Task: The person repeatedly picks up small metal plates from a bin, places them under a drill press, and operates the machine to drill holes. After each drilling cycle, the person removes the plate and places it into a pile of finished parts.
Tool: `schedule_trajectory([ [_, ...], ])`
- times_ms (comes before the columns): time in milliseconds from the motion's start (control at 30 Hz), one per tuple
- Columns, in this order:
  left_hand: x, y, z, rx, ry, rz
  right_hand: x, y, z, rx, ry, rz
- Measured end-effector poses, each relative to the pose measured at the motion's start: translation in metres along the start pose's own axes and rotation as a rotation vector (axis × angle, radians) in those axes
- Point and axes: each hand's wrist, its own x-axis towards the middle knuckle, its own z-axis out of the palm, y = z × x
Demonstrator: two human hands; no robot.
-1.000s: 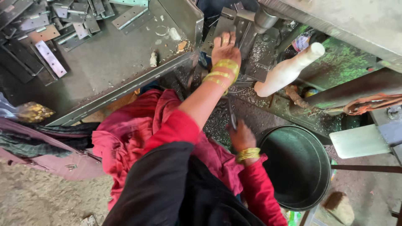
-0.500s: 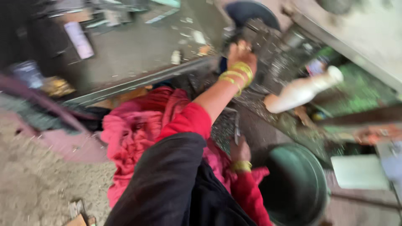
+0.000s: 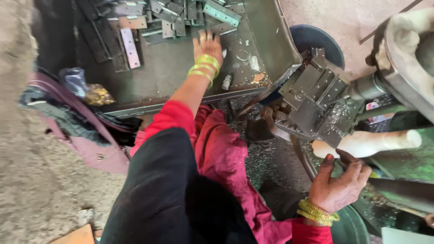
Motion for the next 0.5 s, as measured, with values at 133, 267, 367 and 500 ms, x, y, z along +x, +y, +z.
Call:
schedule_trajectory([
  [133, 0.013, 0.003, 0.000, 0.029, -0.028, -0.007, 0.004, 0.009, -0.002, -0.095, -0.011, -0.059],
  [267, -0.014, -0.006, -0.010, -0.006, -0.001, 0.062, 0.004, 0.023, 0.002, -0.082, -0.014, -0.154],
  [367, -0.038, -0.039, -0.037, -0.058, 0.075, 0.150, 0.006, 0.032, 0.006, -0.048, -0.038, -0.128],
  [500, -0.050, -0.121, -0.069, 0.193, 0.312, -0.238, 0.005, 0.037, 0.011, -0.053, -0.051, -0.131],
])
